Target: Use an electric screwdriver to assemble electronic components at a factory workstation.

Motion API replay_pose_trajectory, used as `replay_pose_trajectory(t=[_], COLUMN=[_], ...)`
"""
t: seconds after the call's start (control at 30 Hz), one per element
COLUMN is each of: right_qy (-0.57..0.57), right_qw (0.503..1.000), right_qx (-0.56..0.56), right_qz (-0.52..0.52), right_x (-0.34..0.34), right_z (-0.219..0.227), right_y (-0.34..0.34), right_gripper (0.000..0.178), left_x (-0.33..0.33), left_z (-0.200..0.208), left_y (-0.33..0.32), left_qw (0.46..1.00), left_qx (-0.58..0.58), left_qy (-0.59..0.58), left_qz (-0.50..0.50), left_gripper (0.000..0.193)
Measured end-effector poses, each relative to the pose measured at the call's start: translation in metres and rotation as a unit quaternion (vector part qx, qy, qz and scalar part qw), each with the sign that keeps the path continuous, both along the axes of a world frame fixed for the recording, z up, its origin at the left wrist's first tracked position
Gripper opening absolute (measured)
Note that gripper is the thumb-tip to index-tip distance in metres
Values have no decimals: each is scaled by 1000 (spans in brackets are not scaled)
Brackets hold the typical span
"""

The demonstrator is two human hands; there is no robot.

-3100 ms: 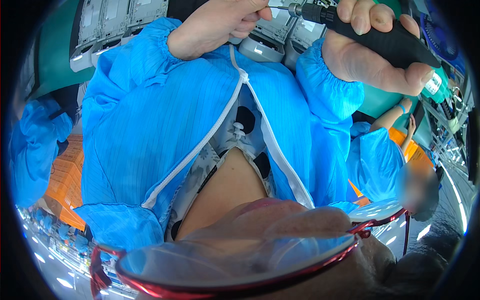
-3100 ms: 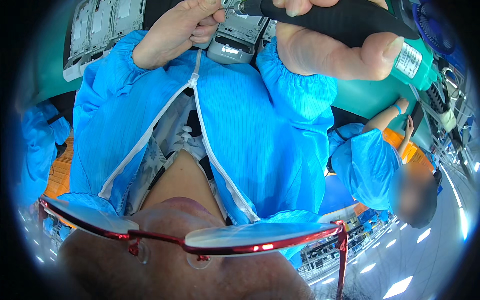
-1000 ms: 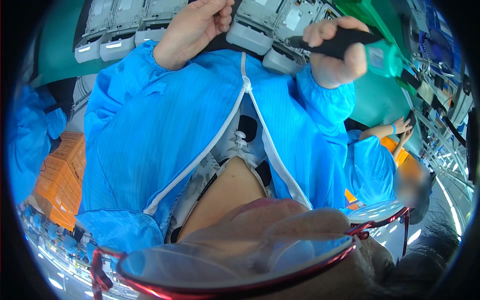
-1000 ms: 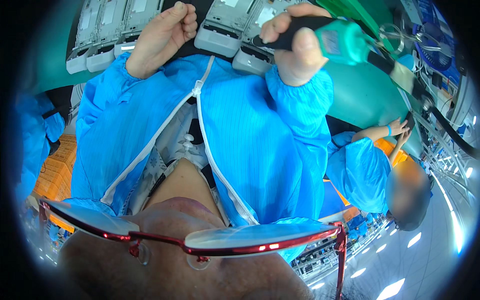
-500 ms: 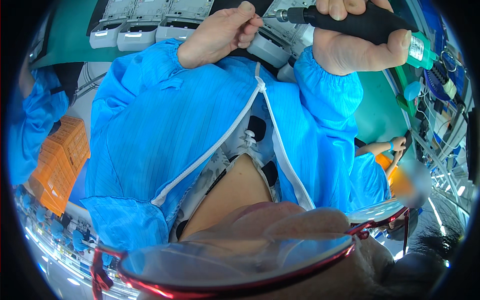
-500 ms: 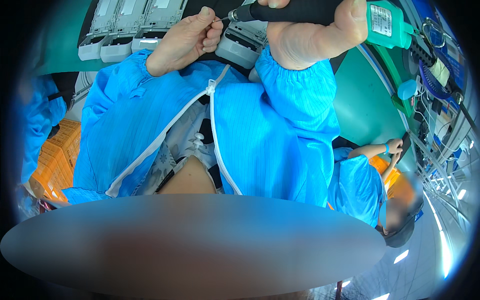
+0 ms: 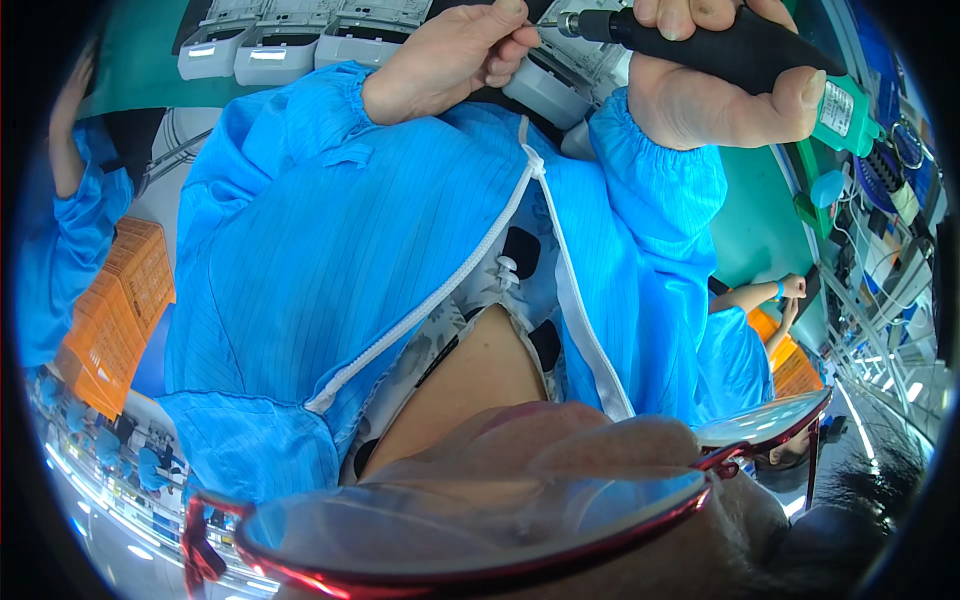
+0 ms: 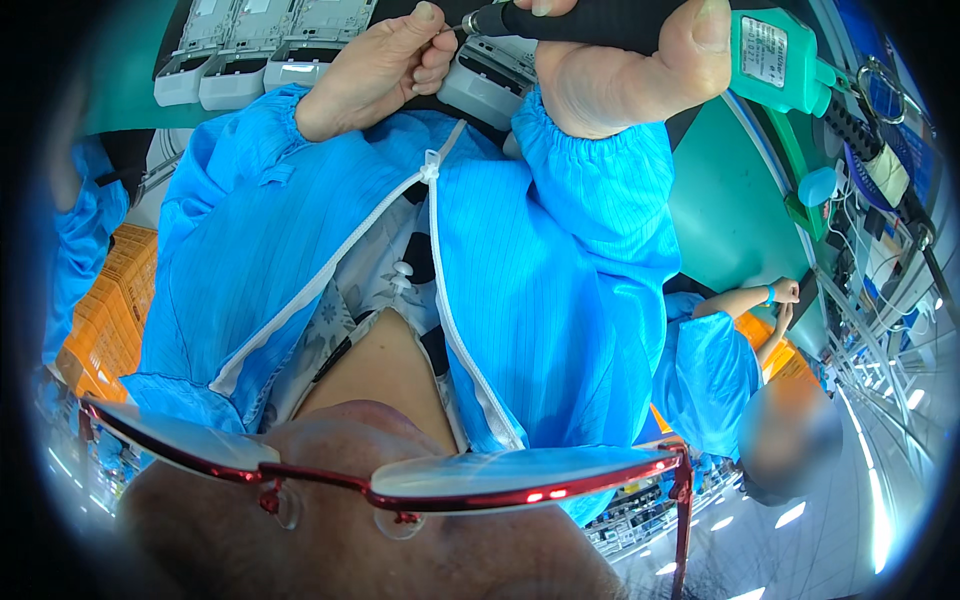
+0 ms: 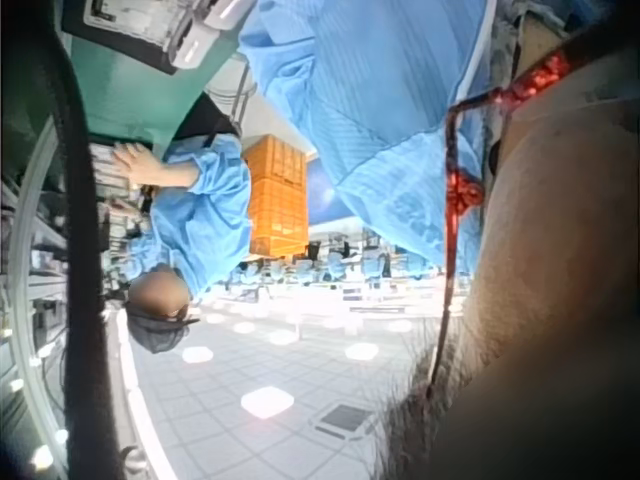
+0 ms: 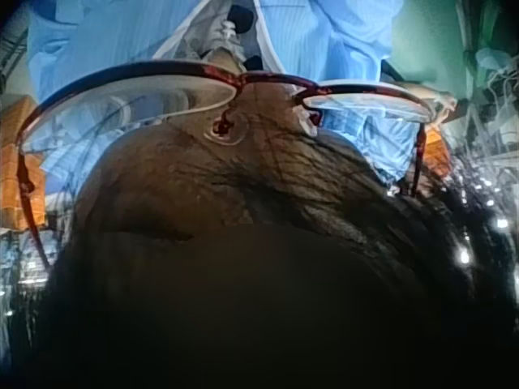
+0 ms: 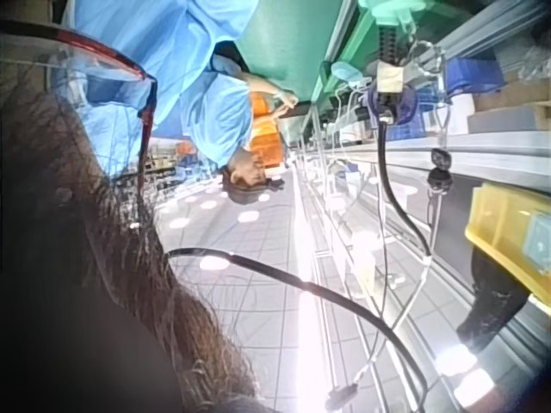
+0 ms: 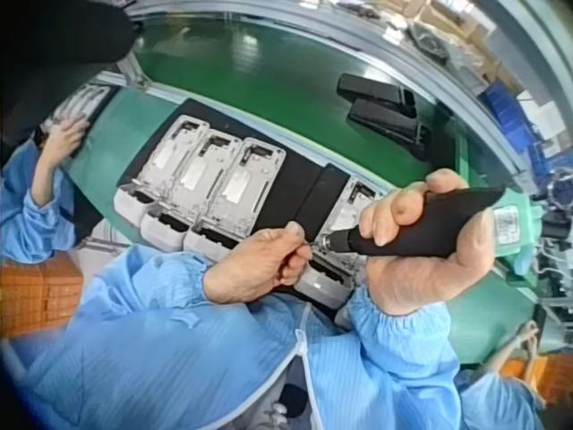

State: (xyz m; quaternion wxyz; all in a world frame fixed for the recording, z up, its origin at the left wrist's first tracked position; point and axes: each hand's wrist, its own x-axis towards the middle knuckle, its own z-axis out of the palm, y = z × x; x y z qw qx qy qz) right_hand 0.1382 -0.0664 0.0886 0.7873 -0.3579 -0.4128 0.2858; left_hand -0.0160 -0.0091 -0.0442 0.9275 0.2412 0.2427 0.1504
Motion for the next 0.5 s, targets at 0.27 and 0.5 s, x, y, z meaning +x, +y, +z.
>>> replay_pose_trajectory(t=[0.27,0.5], right_qy=[-35,-28], right_qw=[998,998], right_qx=[50,14], right_qz=[18,48], right_x=[7,-1], right_z=[-18,-5], right_y=[6,0], right_gripper=[59,58], left_x=[-1,-1], left_z=[1,-6], left_y=[5,4], left_qw=[1000,999], left_qx=[15,38], left_qy=[6,0], left_qz=[-20,-19], left_gripper=[48,47])
